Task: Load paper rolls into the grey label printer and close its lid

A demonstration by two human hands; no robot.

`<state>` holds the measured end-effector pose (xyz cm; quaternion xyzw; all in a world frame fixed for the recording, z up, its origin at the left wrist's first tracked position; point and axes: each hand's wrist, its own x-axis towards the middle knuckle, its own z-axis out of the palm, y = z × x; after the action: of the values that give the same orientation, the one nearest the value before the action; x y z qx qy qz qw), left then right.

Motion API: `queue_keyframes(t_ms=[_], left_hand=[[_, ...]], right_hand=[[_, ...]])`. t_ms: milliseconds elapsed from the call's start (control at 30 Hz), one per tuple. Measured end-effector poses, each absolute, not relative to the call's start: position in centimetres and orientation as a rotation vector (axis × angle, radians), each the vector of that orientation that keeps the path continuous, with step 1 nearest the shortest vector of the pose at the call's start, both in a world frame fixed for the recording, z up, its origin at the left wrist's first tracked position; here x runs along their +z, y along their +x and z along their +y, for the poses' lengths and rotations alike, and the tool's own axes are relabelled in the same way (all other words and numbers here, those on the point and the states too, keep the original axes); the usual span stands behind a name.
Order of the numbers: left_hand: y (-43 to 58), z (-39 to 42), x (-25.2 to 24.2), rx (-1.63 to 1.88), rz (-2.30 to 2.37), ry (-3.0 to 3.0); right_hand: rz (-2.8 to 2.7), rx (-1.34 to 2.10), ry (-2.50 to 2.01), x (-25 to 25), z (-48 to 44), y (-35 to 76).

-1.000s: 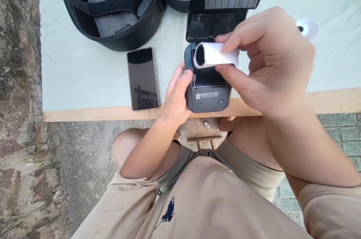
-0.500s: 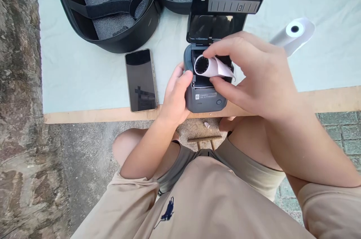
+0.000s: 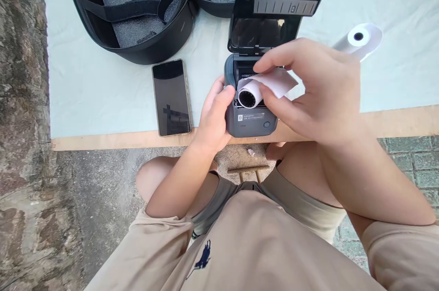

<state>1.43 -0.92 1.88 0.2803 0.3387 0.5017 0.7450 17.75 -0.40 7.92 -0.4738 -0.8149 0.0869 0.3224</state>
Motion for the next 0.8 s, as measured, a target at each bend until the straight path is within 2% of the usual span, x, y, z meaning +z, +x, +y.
queue_keyframes(t_ms=[167, 367, 500, 800], left_hand=[[1.5, -1.0, 2.1, 1.112, 0.756, 0.603], [1.6, -1.0, 2.1, 1.121, 0.756, 0.66], [1.5, -0.9, 1.9, 1.114, 0.765, 0.688], [1.5, -0.9, 1.7, 1.112, 0.78, 0.678]], right_hand=[[-2.252, 0.368, -1.127, 7.8, 0.0, 18.2], [-2.428, 0.361, -1.141, 7.7, -0.1, 19.2], [-2.418, 0.415, -1.07, 7.4, 0.0, 19.3], [-2.211, 0.278, -0.983, 7.7, 0.2, 19.1]])
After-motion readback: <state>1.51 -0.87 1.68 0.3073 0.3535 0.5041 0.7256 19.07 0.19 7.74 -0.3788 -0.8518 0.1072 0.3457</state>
